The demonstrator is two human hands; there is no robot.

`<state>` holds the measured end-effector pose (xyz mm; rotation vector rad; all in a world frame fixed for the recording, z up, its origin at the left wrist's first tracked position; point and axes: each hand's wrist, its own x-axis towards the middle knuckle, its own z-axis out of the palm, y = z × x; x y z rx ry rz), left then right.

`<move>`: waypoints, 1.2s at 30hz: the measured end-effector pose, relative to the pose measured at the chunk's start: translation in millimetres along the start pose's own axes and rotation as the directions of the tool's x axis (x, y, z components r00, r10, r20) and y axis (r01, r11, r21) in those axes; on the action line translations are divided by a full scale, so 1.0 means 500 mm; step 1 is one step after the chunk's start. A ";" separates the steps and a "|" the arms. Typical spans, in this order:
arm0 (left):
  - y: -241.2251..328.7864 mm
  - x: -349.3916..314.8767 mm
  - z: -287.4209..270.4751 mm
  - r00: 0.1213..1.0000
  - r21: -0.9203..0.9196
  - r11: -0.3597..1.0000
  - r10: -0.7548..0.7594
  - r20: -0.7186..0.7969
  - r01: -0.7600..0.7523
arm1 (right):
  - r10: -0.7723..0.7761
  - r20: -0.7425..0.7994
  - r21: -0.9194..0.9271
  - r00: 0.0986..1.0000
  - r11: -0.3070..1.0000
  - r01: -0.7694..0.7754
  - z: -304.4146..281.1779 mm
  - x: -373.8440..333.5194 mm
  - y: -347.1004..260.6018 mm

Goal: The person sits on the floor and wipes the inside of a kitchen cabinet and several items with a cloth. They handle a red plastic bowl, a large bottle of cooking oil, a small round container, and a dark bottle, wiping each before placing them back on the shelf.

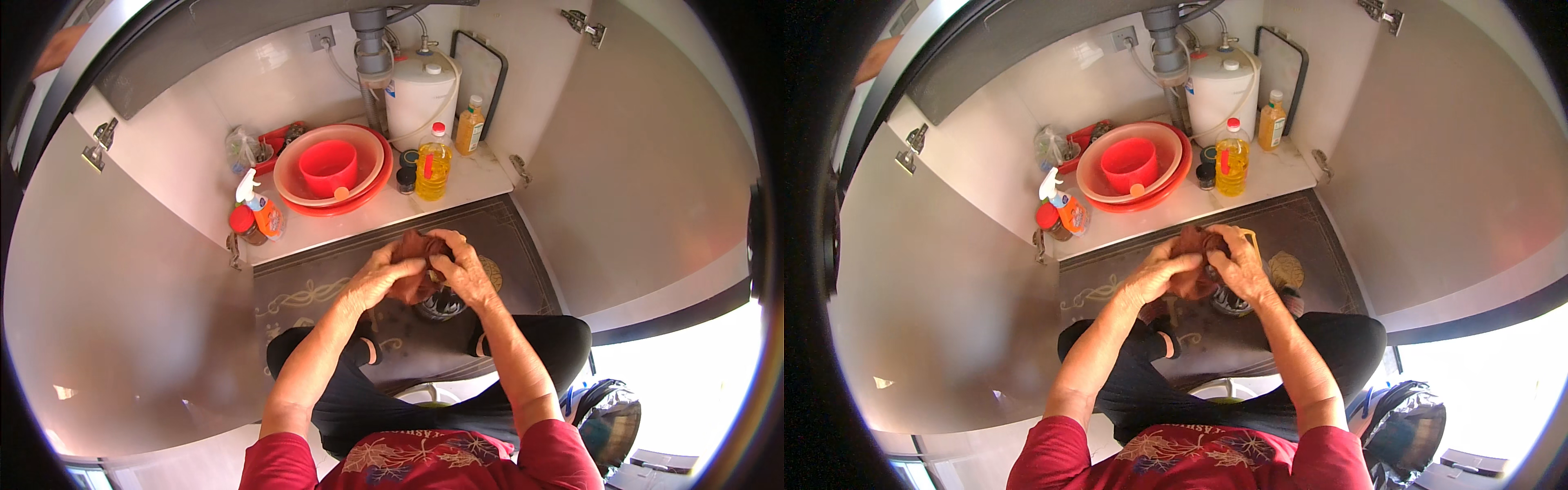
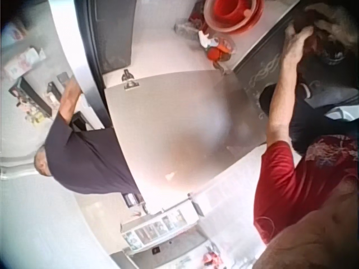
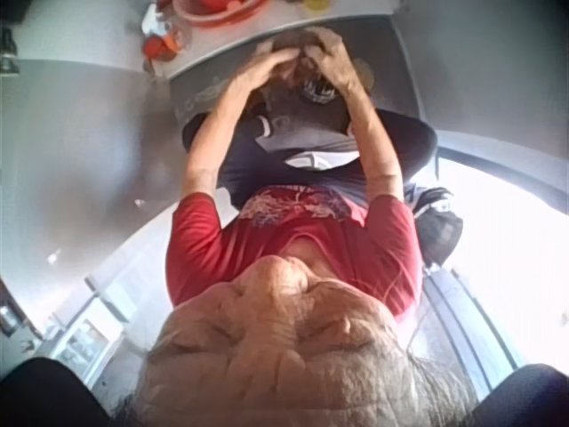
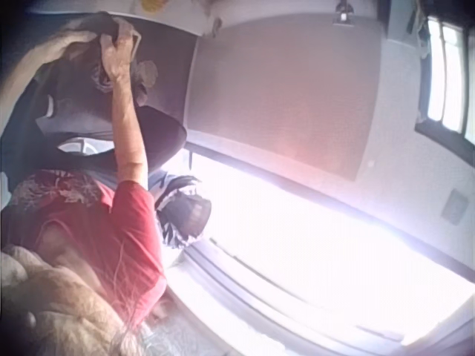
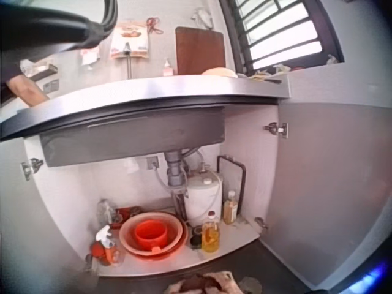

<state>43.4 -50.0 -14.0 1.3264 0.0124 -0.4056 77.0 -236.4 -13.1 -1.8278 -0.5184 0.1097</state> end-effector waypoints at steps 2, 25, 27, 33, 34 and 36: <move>-0.007 0.004 -0.022 0.992 -0.015 0.999 0.030 -0.121 -0.032 | 0.039 -0.002 0.029 0.999 0.999 -0.038 -0.007 -0.004 -0.015; -0.101 -0.005 -0.116 0.953 0.151 0.983 0.141 -0.268 -0.103 | -0.095 0.143 -0.875 0.985 0.453 0.170 0.002 0.076 0.094; -0.118 0.013 -0.079 0.976 0.028 0.999 0.041 -0.214 -0.036 | 0.110 0.232 -0.892 0.967 0.420 0.166 -0.009 0.088 0.107; -0.215 0.062 0.016 0.979 -0.145 0.985 0.068 -0.191 -0.097 | -0.032 0.077 -0.751 0.997 0.656 0.079 -0.005 0.056 0.123; -0.213 0.063 0.031 0.965 -0.219 0.970 0.051 -0.258 -0.110 | -0.068 0.009 -0.745 0.998 0.665 0.052 -0.001 0.039 0.125; -0.257 0.098 0.043 0.914 -0.075 0.983 0.128 -0.386 -0.170 | -0.152 -0.105 -0.732 0.983 0.681 0.028 0.026 0.027 0.091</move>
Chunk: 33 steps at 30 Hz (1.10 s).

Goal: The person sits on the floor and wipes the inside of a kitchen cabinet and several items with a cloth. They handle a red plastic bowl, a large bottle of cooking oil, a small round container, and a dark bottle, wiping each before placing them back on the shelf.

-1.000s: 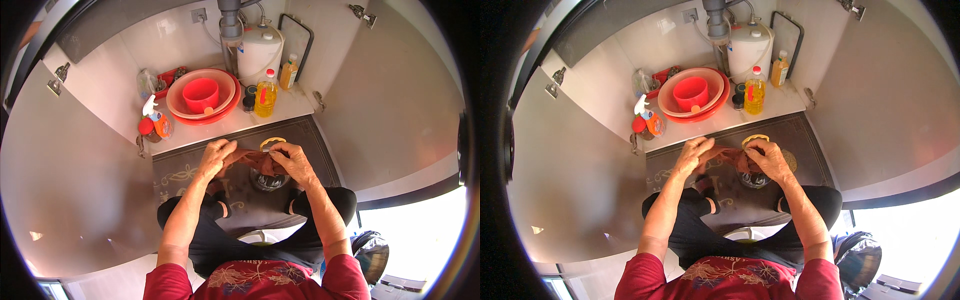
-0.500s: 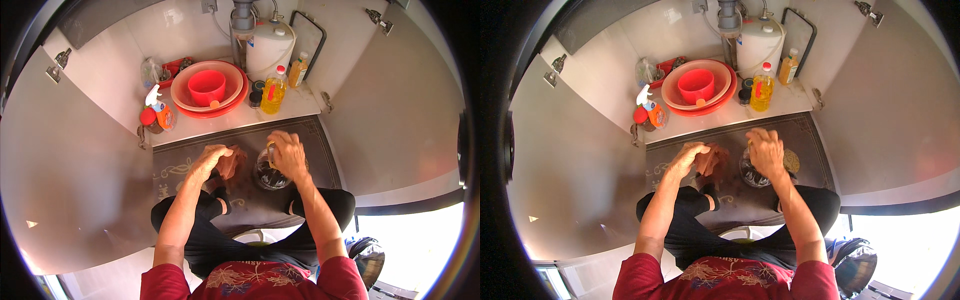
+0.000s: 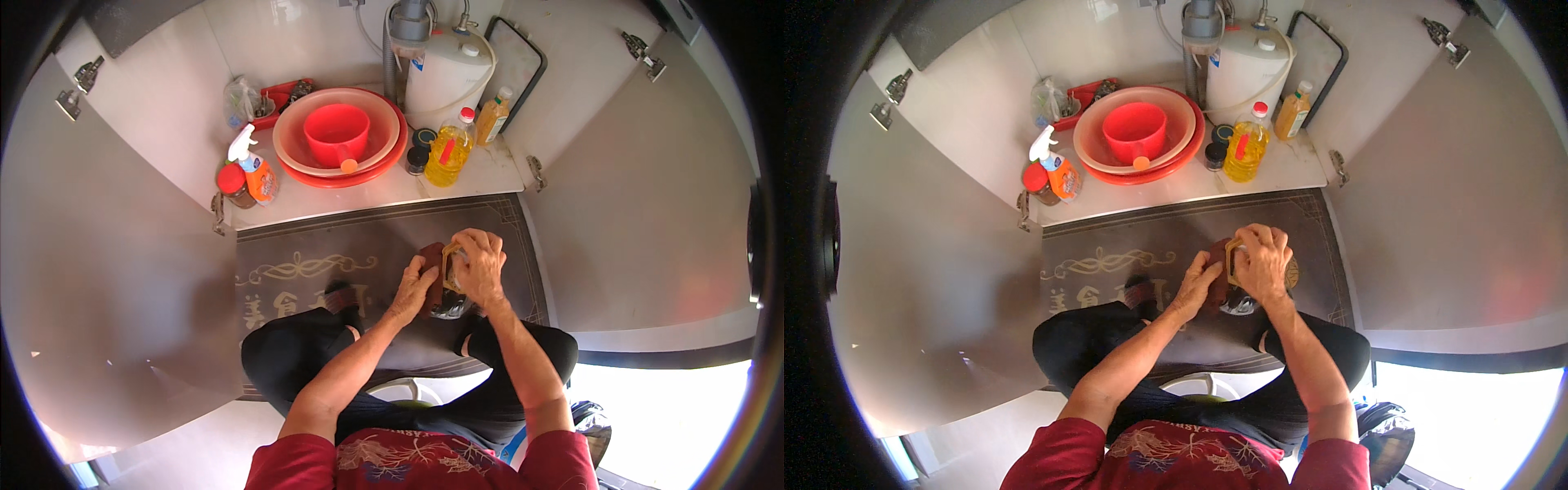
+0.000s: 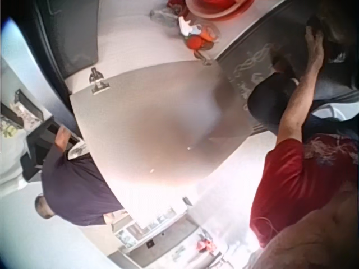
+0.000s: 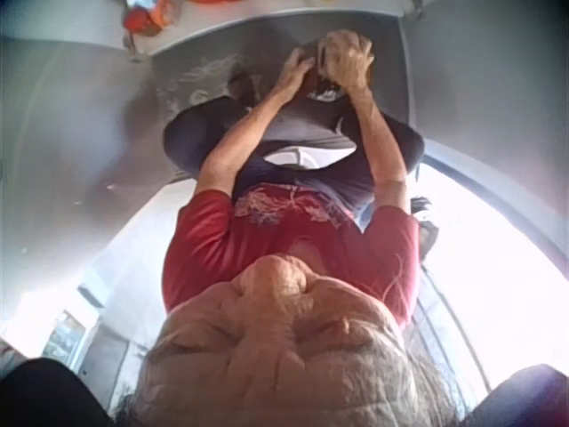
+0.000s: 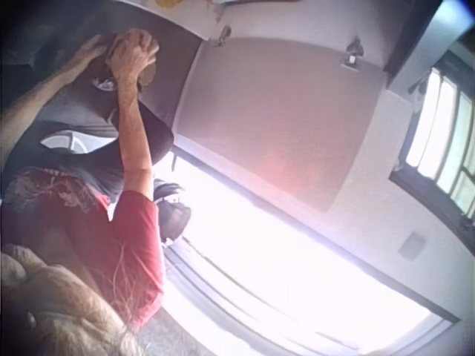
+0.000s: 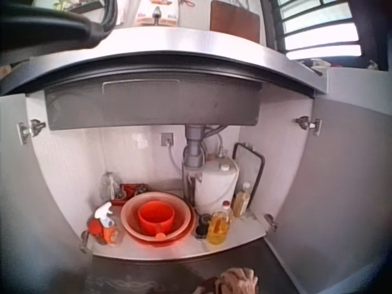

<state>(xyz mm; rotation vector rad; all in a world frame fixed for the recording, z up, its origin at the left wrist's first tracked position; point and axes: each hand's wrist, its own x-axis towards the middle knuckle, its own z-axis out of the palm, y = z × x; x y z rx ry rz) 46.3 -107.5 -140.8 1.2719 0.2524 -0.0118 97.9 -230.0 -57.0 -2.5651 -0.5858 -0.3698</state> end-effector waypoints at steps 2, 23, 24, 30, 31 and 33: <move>-0.020 0.018 0.019 0.998 0.122 0.992 0.046 -0.036 -0.042 | -0.041 -0.100 0.042 0.994 0.998 0.045 0.013 -0.008 0.007; -0.119 0.306 0.000 0.646 0.096 0.861 -0.445 0.620 0.500 | 0.007 -0.074 0.120 0.997 0.993 0.002 0.046 0.004 0.028; -0.123 0.312 -0.016 0.650 0.088 0.851 -0.458 0.607 0.517 | -0.004 -0.067 0.120 0.998 0.993 0.012 0.045 0.009 0.024; -0.310 0.283 -0.100 0.797 0.179 0.825 -0.565 0.215 0.536 | -0.002 -0.060 0.109 0.998 0.994 0.009 0.055 0.005 0.030; -0.315 0.267 -0.100 0.777 0.106 0.789 -0.615 0.137 0.605 | 0.009 -0.049 0.109 0.999 0.994 -0.003 0.055 0.005 0.032; -0.357 0.253 -0.117 0.816 0.000 0.820 -0.571 0.090 0.573 | -0.001 -0.042 0.113 0.999 0.994 0.006 0.052 0.014 0.023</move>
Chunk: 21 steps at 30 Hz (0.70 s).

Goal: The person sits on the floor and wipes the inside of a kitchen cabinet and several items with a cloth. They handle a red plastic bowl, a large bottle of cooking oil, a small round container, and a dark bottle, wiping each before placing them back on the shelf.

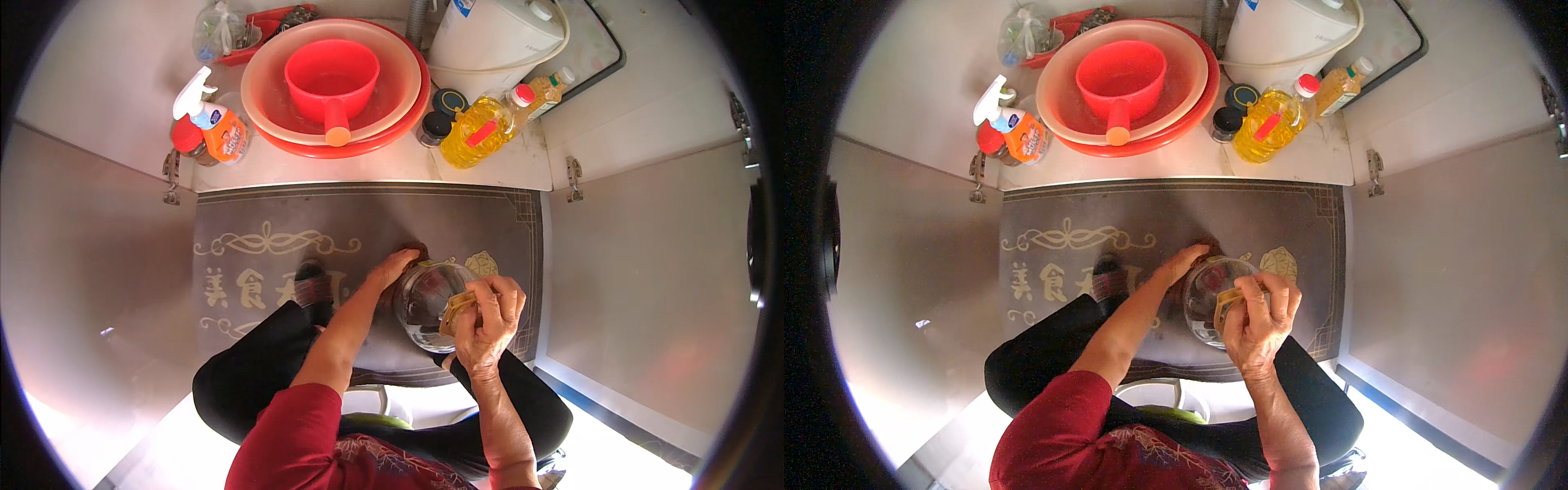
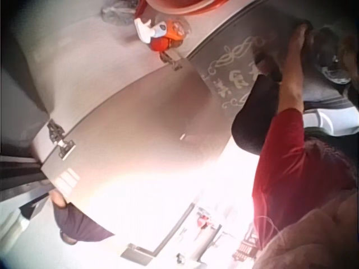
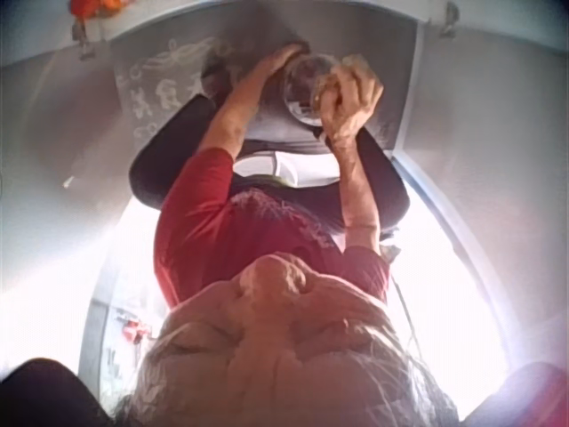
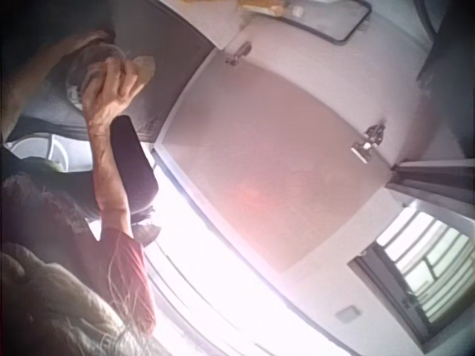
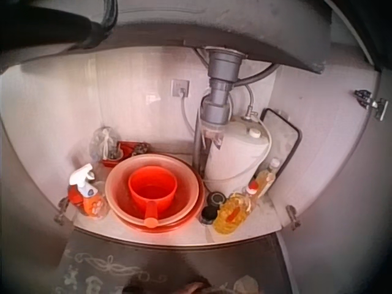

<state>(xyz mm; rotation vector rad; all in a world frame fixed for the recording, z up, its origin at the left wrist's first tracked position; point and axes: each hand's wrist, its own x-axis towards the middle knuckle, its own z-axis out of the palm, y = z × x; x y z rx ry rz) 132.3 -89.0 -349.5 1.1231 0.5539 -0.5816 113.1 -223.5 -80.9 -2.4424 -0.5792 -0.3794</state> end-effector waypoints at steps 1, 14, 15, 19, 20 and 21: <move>-0.022 0.008 -0.010 0.999 -0.050 0.998 0.030 -0.026 -0.032 | -0.009 0.003 -0.001 1.000 1.000 0.009 0.001 0.002 -0.004; 0.187 -0.306 0.153 0.891 -0.209 0.866 0.446 -0.088 -0.454 | 0.003 -0.055 -0.028 0.998 1.000 -0.005 0.003 -0.012 0.006; 0.172 -0.307 0.166 0.695 0.053 0.695 0.719 -0.019 -0.717 | 0.000 -0.059 -0.023 0.998 1.000 -0.001 0.003 -0.012 0.003; 0.145 -0.325 0.198 0.564 0.315 0.598 0.801 -0.202 -0.737 | -0.011 -0.065 -0.018 0.998 1.000 0.010 0.000 -0.013 -0.002; 0.136 -0.326 0.197 0.512 0.397 0.563 0.826 -0.236 -0.725 | -0.016 -0.061 -0.017 0.998 1.000 0.015 0.001 -0.015 -0.003; 0.129 -0.325 0.195 0.459 0.477 0.528 0.849 -0.262 -0.703 | -0.019 -0.058 -0.016 0.998 1.000 0.018 0.001 -0.015 -0.004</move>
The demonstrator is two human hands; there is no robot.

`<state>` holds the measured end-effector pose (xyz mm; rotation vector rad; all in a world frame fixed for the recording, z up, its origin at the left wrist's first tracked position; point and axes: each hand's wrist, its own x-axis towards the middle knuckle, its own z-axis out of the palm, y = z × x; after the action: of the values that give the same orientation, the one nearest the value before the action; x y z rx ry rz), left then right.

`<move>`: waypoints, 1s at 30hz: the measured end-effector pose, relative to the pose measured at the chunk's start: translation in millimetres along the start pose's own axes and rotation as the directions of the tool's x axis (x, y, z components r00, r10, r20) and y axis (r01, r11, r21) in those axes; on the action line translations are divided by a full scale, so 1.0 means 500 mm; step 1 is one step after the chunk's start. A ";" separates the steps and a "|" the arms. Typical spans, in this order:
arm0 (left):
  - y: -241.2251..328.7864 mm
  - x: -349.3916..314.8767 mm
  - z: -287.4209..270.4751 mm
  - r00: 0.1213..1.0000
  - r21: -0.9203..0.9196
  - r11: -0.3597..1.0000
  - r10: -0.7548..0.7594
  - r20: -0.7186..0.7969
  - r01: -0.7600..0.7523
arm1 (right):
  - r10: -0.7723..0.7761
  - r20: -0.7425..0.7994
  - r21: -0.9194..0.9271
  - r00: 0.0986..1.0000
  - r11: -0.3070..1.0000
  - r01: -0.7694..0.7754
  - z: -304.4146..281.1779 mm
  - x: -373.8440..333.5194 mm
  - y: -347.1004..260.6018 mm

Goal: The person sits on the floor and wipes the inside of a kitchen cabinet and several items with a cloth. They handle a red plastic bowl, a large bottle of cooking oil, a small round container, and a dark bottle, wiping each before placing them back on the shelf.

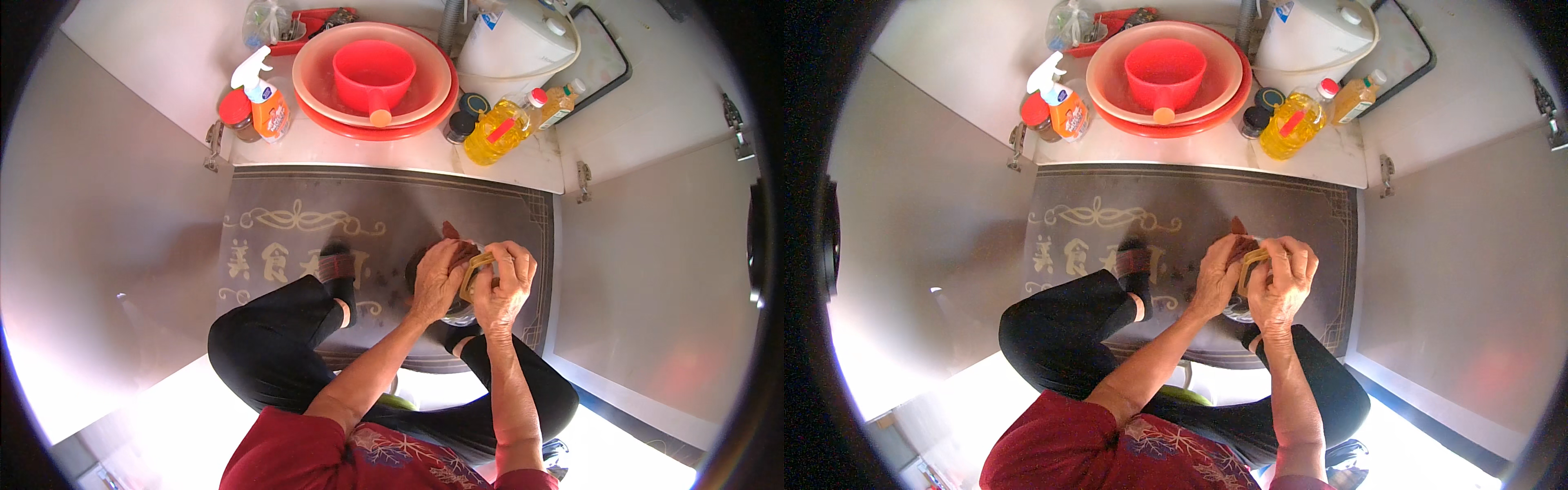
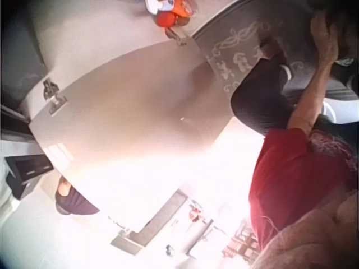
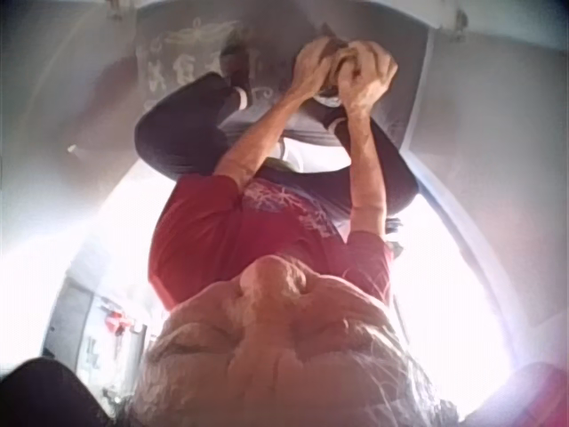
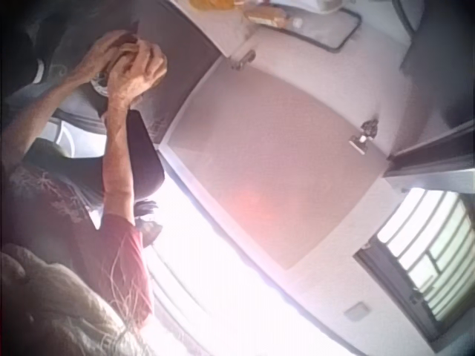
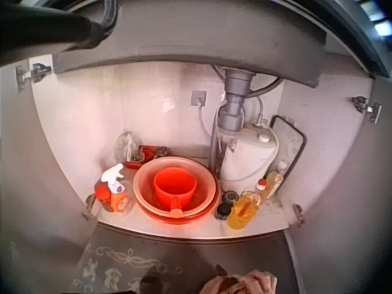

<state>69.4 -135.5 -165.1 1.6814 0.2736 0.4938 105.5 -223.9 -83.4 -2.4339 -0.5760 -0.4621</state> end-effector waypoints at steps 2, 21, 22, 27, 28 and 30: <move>-0.040 -0.005 0.005 0.976 -0.123 0.972 -0.210 -0.052 0.202 | 0.010 0.015 0.006 1.000 1.000 -0.010 0.002 0.003 -0.002; -0.280 -0.113 0.033 0.265 -0.755 -0.225 -0.843 0.467 0.616 | 0.017 0.012 -0.014 1.000 1.000 -0.017 0.004 0.009 0.006; -0.224 -0.107 0.028 0.143 -0.705 -0.300 -0.857 0.495 0.643 | 0.016 -0.002 -0.015 1.000 1.000 -0.016 0.001 0.009 0.011; -0.191 -0.152 0.055 0.216 -0.784 -0.421 -0.802 0.557 0.456 | -0.025 -0.050 0.015 0.998 1.000 0.026 0.001 0.016 -0.006; -0.186 -0.154 0.061 0.187 -0.795 -0.401 -0.830 0.526 0.456 | -0.035 -0.058 0.025 0.998 0.999 0.036 0.002 0.018 -0.009; -0.141 -0.145 0.064 0.116 -0.806 -0.363 -0.879 0.463 0.469 | -0.038 -0.078 0.018 0.996 0.999 0.039 0.004 0.012 0.002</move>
<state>27.4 -183.8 -249.8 -0.1300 1.1434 -0.1722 111.3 -221.6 -82.5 -2.3786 -0.5924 -0.5623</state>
